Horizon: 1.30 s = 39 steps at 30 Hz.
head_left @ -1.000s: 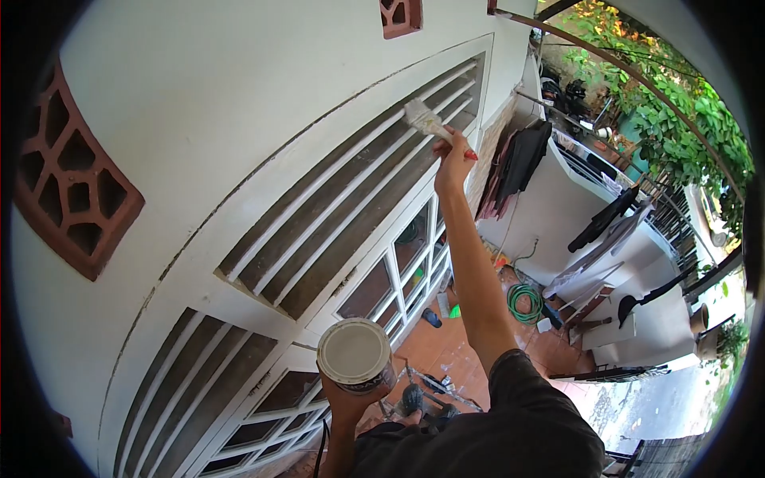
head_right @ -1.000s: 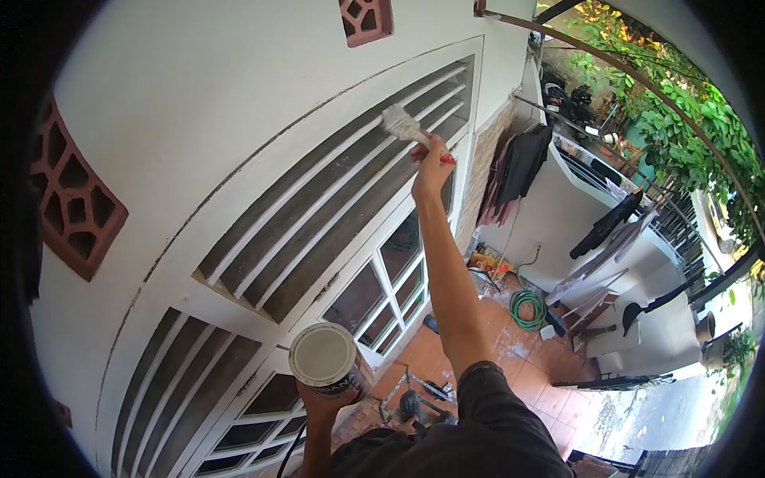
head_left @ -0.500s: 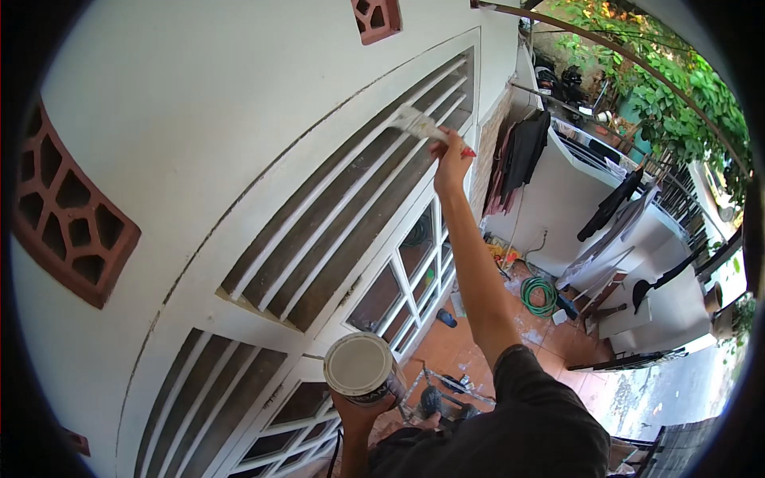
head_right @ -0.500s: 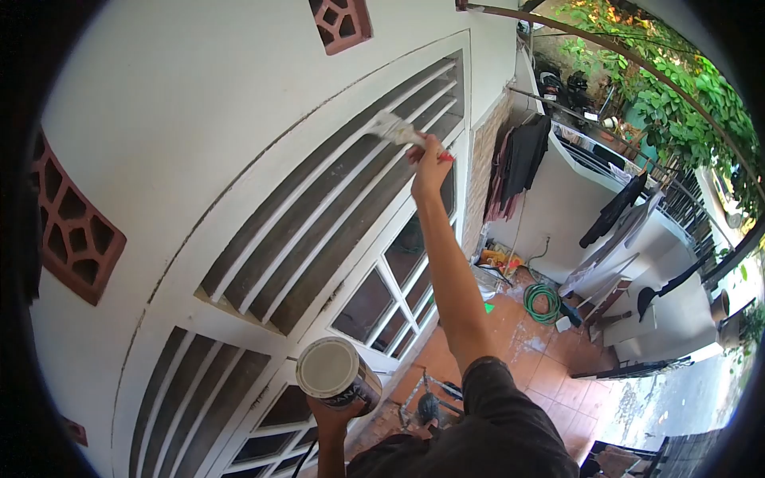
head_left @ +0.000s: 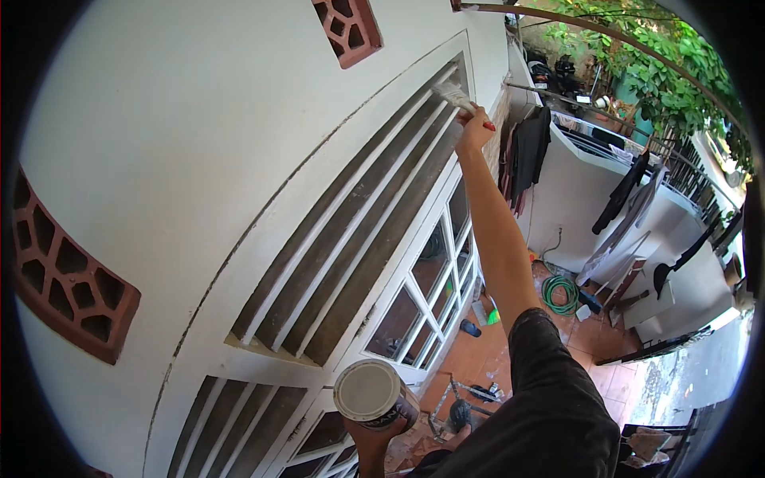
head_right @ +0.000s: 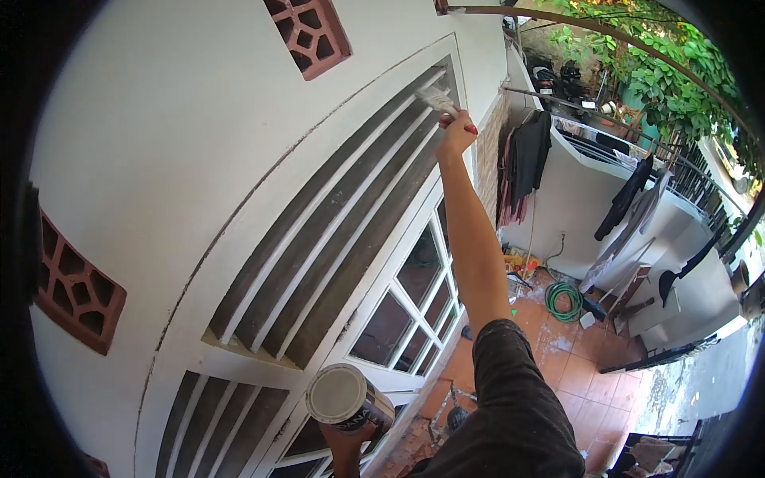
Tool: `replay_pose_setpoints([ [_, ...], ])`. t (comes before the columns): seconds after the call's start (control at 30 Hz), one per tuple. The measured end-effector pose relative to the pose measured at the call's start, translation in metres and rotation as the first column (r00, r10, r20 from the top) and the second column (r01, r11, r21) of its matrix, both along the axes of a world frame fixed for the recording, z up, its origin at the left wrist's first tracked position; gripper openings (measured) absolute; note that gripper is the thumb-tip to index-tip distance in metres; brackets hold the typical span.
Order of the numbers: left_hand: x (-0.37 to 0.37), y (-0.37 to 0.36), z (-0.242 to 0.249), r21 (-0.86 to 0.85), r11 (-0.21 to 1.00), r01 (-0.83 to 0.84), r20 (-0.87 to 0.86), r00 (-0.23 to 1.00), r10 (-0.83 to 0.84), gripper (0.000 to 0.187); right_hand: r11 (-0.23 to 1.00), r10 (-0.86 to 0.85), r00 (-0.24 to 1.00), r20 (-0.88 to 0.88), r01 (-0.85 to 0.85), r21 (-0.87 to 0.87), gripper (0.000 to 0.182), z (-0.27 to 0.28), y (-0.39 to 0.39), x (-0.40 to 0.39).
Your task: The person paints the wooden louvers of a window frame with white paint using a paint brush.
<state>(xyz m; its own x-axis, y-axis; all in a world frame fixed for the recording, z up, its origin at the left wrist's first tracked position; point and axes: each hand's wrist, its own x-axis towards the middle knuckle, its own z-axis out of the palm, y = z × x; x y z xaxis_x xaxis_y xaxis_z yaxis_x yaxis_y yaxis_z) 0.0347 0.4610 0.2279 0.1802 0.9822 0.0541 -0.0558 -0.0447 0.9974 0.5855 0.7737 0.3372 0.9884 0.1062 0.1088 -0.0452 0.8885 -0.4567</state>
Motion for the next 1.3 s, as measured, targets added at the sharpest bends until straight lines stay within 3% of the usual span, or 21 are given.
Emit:
replay_pose_setpoints([
  [0.2, 0.013, 0.009, 0.017, -0.166, 0.977, 0.137, 0.039, 0.990, -0.132, 0.100, 0.964, 0.243, 0.954, 0.176, -0.217, -0.157, 0.032, -0.019, -0.031, -0.062],
  [0.3, 0.022, 0.008, 0.013, -0.127, 0.987, 0.103, 0.046, 0.994, -0.098, 0.098, 0.910, 0.411, 0.876, 0.253, -0.375, -0.179, 0.033, -0.015, -0.070, -0.103],
  [0.4, 0.024, 0.009, 0.007, -0.116, 0.985, 0.128, 0.033, 0.992, -0.125, 0.099, 0.891, 0.446, 0.865, 0.228, -0.408, -0.198, 0.033, -0.016, -0.084, -0.108],
  [0.63, 0.018, 0.004, 0.000, -0.151, 0.980, 0.130, 0.021, 0.991, -0.129, 0.106, 0.985, 0.101, 0.986, 0.132, -0.081, -0.153, 0.029, -0.005, -0.018, -0.022],
  [0.73, 0.012, 0.003, -0.006, -0.082, 0.993, 0.084, 0.034, 0.996, -0.082, 0.110, 0.997, 0.015, 0.997, 0.075, -0.009, -0.078, 0.028, -0.001, -0.016, -0.013],
  [0.83, -0.002, 0.003, -0.020, -0.137, 0.989, 0.046, 0.001, 0.999, -0.046, 0.112, 0.986, 0.124, 0.984, 0.127, -0.108, -0.126, 0.028, -0.017, -0.020, -0.035],
  [1.03, 0.010, 0.005, 0.000, -0.183, 0.983, 0.015, 0.047, 0.999, -0.007, 0.114, 0.903, 0.425, 0.861, 0.279, -0.380, -0.201, 0.033, -0.029, -0.074, -0.128],
  [1.3, 0.009, 0.001, -0.002, -0.137, 0.990, 0.038, 0.110, 0.994, -0.023, 0.112, 0.981, 0.195, 0.967, 0.162, -0.190, -0.045, 0.033, -0.023, -0.042, -0.064],
])
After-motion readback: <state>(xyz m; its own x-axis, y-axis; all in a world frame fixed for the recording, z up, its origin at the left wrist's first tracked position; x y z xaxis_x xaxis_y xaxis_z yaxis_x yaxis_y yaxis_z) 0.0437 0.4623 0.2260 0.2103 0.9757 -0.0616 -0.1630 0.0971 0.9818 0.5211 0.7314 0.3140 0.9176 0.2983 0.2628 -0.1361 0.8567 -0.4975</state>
